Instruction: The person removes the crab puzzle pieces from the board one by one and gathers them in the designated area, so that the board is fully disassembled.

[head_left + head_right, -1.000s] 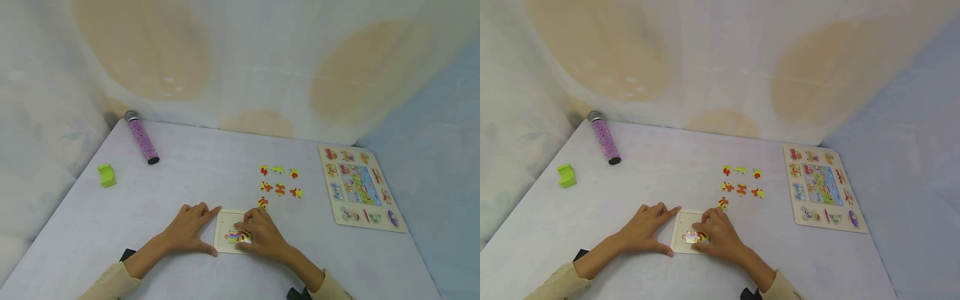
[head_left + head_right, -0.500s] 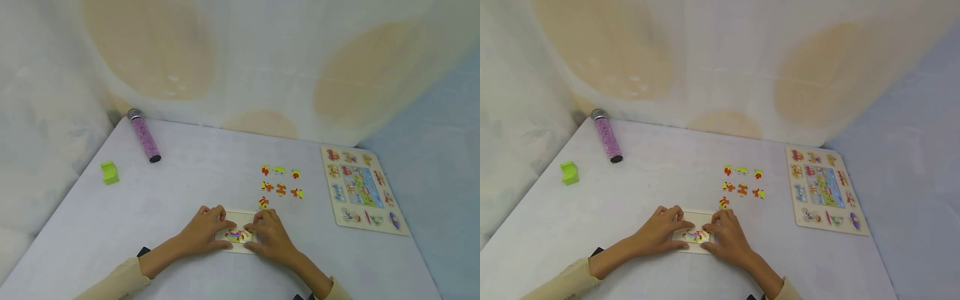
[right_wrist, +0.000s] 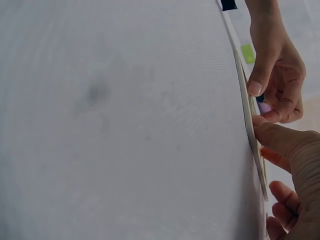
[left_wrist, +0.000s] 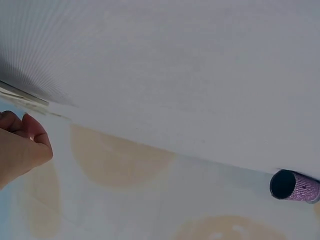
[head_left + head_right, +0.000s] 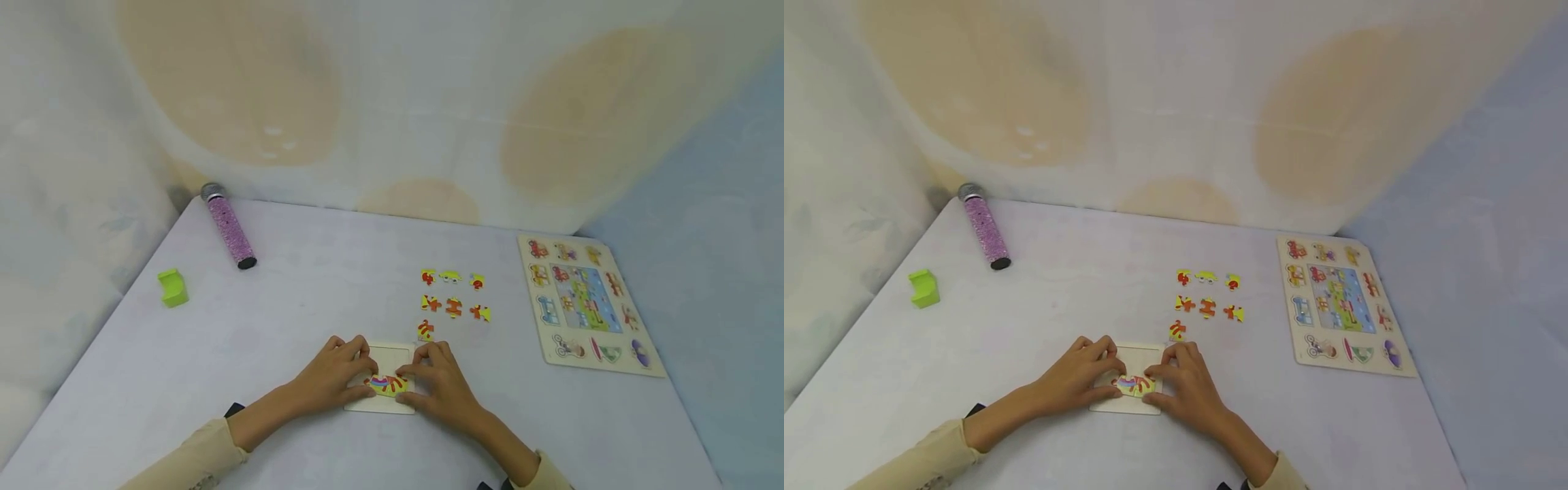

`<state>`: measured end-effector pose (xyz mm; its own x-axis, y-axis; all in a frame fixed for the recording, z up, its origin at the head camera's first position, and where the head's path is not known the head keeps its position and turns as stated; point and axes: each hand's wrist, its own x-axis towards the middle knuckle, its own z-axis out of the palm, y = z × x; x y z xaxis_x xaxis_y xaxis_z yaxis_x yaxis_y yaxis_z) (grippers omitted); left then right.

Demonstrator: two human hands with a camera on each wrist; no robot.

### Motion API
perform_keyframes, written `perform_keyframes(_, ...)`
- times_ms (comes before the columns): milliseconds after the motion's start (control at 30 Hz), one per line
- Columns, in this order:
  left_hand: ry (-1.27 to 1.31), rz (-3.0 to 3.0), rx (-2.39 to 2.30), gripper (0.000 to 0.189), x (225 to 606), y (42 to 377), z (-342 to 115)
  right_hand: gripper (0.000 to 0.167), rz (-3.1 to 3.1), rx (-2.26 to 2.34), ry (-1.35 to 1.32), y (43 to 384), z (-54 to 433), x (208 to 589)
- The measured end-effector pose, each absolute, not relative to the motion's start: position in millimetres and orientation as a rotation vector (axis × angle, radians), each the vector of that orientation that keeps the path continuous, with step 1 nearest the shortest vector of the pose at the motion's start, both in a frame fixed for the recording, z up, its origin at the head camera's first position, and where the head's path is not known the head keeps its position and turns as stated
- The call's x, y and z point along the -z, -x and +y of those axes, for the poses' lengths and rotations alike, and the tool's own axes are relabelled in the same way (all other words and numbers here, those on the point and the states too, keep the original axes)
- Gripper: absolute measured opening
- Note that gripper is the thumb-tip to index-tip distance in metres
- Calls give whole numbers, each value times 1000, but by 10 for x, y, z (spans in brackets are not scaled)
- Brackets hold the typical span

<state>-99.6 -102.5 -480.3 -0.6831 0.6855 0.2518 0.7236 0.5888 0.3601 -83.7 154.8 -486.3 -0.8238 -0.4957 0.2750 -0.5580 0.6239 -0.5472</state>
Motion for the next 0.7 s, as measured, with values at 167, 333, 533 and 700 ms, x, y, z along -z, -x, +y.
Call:
perform_keyframes(167, 1247, -2706, 637, 28, 4783, 997, -1033, 36, -2723, -975, -878, 832, 1534, 4863)
perform_keyframes(333, 1256, -2660, 552, 28, 4753, 975, -1023, 36, -2733, -951, -862, 828, 1532, 4865)
perform_keyframes(533, 1270, -2611, 451, 28, 4727, 960, -998, 38, -2718, -943, -852, 825, 1543, 4874)
perform_keyframes(700, 1297, -2595, 413, 28, 4710, 991, -995, 38, -2686, -960, -860, 830, 1545, 4905)
